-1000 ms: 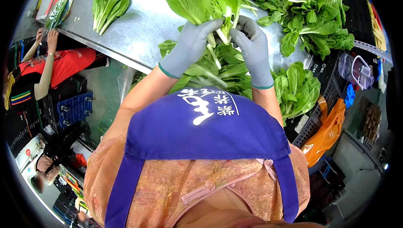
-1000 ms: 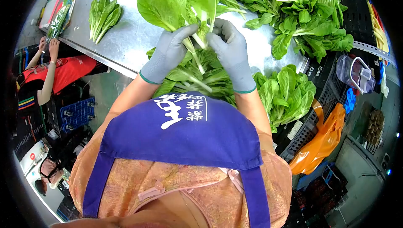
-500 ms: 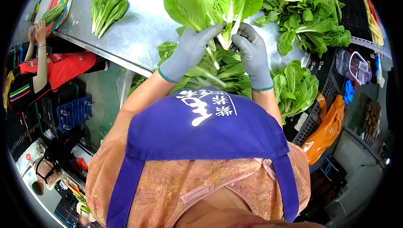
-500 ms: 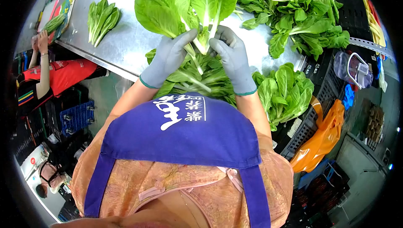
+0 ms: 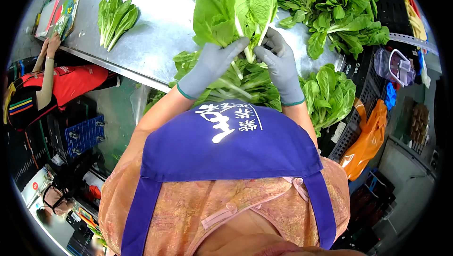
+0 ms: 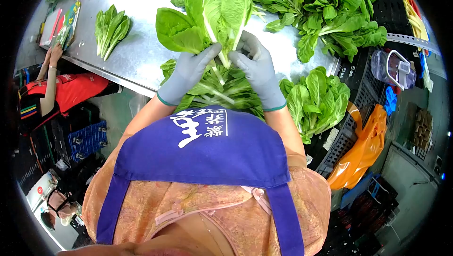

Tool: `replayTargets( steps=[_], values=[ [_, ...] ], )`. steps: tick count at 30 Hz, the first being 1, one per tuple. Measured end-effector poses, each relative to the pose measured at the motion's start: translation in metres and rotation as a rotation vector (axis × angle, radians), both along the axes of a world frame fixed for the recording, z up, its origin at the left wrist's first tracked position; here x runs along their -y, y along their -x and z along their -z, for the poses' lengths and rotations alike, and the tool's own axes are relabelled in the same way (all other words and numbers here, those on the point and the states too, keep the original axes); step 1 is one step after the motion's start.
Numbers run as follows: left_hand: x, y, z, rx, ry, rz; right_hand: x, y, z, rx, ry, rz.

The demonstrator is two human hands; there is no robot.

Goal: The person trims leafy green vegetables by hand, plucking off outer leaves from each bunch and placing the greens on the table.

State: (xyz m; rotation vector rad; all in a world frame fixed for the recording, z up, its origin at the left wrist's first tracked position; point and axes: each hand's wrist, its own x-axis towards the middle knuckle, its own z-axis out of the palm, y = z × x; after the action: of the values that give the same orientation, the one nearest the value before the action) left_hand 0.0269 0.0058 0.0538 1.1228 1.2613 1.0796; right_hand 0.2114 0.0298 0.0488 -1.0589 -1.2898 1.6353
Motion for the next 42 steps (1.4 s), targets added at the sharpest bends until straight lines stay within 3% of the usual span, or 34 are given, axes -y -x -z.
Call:
replayTargets(
  steps=[4,7,10,13,16,19,25,28,34,42],
  values=[
    [-0.003,-0.003,0.012,0.214,0.123,-0.032,0.009,0.007,0.003,0.034,-0.095,0.179],
    [0.000,0.000,0.014,0.083,0.002,-0.005,0.012,0.007,0.002,0.025,-0.102,0.223],
    [0.000,0.002,0.036,0.220,-0.141,0.028,0.013,0.003,0.002,-0.001,-0.056,0.216],
    [0.004,0.006,0.039,-0.294,-0.483,0.058,0.012,0.001,0.007,-0.014,-0.054,0.184],
    [0.003,0.010,0.040,-0.400,-0.513,0.087,0.015,-0.001,0.009,-0.039,-0.071,0.169],
    [-0.002,0.010,0.051,-0.532,-0.738,0.053,0.015,-0.001,0.012,-0.059,-0.070,0.184],
    [-0.001,0.003,0.043,-0.090,-0.276,0.050,0.015,-0.002,0.009,-0.048,-0.046,0.163],
    [0.001,0.000,0.031,0.029,-0.234,0.036,0.015,0.000,0.005,-0.023,-0.059,0.166],
    [-0.002,-0.007,0.023,0.521,0.027,-0.056,0.012,0.001,0.012,-0.074,-0.024,0.177],
    [-0.002,0.003,0.033,0.390,0.004,0.055,0.010,0.002,0.013,-0.087,-0.030,0.181]
  ],
)
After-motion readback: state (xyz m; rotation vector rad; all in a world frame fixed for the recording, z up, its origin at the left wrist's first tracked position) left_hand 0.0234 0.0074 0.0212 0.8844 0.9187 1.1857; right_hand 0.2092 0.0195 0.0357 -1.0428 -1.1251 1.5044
